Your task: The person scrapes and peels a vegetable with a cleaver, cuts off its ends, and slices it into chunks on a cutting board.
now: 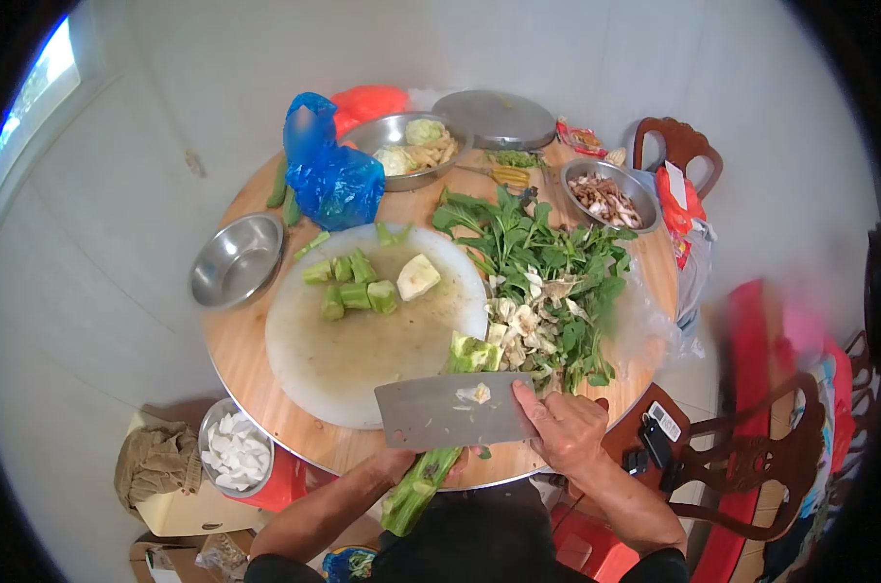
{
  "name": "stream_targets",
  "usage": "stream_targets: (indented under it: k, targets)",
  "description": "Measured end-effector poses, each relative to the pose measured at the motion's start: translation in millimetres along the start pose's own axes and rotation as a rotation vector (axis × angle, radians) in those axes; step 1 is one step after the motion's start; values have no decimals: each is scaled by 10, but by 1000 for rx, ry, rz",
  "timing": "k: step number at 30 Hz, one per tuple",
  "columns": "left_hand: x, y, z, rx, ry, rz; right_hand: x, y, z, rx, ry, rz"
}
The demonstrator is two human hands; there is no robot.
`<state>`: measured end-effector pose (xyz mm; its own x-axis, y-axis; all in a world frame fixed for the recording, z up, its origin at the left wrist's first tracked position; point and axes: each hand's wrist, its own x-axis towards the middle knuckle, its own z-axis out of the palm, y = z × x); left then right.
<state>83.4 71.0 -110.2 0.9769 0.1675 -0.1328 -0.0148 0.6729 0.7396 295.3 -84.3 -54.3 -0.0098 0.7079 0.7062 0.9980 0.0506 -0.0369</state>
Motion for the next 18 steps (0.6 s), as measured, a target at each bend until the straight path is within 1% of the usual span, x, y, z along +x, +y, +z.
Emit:
stream_targets:
  k: [1,2,4,8,10,11,13,14,15,16,17,18]
  targets:
    - [0,-3,-2,101,44,-8,-6,7,7,-3,-1,-3]
    - [0,-12,-25,100,47,-10,-4,7,12,0,-2,-1]
    - [5,-38,-103,17,-5,-98,13,4,17,-2,11,1]
    - [0,-94,-132,-99,-19,-85,-39,52,75,-4,18,11]
    - [-38,-38,-32,-130,-14,3,-69,73,91,31,19,184]
    - [-50,-32,-53,-135,-7,5,-69,71,124,37,13,182]
    - [-73,-25,-124,-262,-53,-35,-35,75,180,428,130,703]
    - [-88,-30,-140,-266,-49,-36,-10,97,77,549,26,819]
    - [-98,-30,-153,-219,-4,-54,8,92,52,550,22,819]
    - [-103,-21,-174,-171,40,-71,25,92,39,637,-33,883]
    - [-110,10,-238,-174,41,-69,40,91,28,724,-90,945]
    - [-124,59,-332,8,82,-56,41,79,14,724,-96,943]
